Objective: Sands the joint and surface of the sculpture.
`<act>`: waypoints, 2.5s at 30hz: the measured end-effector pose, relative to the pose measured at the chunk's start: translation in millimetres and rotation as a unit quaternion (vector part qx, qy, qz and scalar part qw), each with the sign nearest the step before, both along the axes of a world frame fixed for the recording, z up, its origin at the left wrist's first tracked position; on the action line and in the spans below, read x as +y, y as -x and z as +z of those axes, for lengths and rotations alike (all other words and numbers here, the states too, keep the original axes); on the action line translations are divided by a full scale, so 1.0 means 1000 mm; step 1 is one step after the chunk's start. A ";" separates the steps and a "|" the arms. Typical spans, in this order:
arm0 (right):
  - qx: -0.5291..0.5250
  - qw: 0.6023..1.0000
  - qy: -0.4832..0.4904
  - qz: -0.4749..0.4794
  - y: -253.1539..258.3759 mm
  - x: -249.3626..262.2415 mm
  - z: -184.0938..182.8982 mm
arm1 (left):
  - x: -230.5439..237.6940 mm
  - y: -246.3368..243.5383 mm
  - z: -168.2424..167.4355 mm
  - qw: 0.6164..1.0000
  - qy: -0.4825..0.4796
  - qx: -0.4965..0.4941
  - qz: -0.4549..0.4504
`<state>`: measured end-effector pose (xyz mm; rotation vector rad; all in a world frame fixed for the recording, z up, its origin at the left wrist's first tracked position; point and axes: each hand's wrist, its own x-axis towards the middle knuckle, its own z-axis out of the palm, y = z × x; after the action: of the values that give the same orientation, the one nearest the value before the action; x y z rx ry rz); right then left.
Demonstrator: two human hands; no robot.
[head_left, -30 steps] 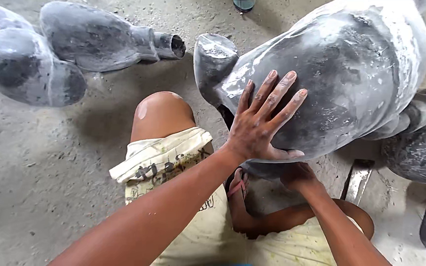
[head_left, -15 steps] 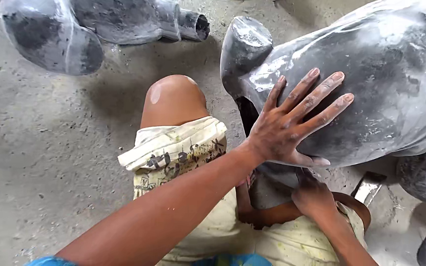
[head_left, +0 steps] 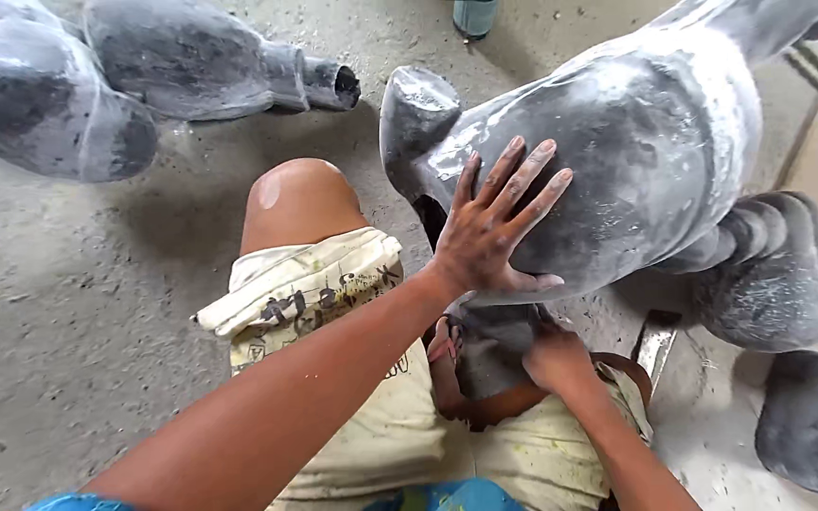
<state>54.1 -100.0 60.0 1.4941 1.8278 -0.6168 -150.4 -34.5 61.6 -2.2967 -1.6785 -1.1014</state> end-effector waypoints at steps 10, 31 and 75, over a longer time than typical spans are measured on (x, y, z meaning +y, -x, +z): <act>0.116 0.989 -0.015 -0.089 -0.021 0.022 -0.015 | -0.001 0.004 0.003 0.999 0.026 0.037 0.016; 0.337 0.934 0.029 -0.116 -0.074 -0.019 0.037 | -0.089 -0.115 -0.026 0.661 0.633 -0.404 0.005; 0.200 0.885 -0.368 -0.204 -0.066 0.002 -0.118 | -0.084 -0.102 -0.075 0.821 0.559 0.100 0.062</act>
<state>120.3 -97.8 -58.5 2.4522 2.2155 -0.4560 -48.3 -118.0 -13.5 -2.5483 -2.7456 0.3521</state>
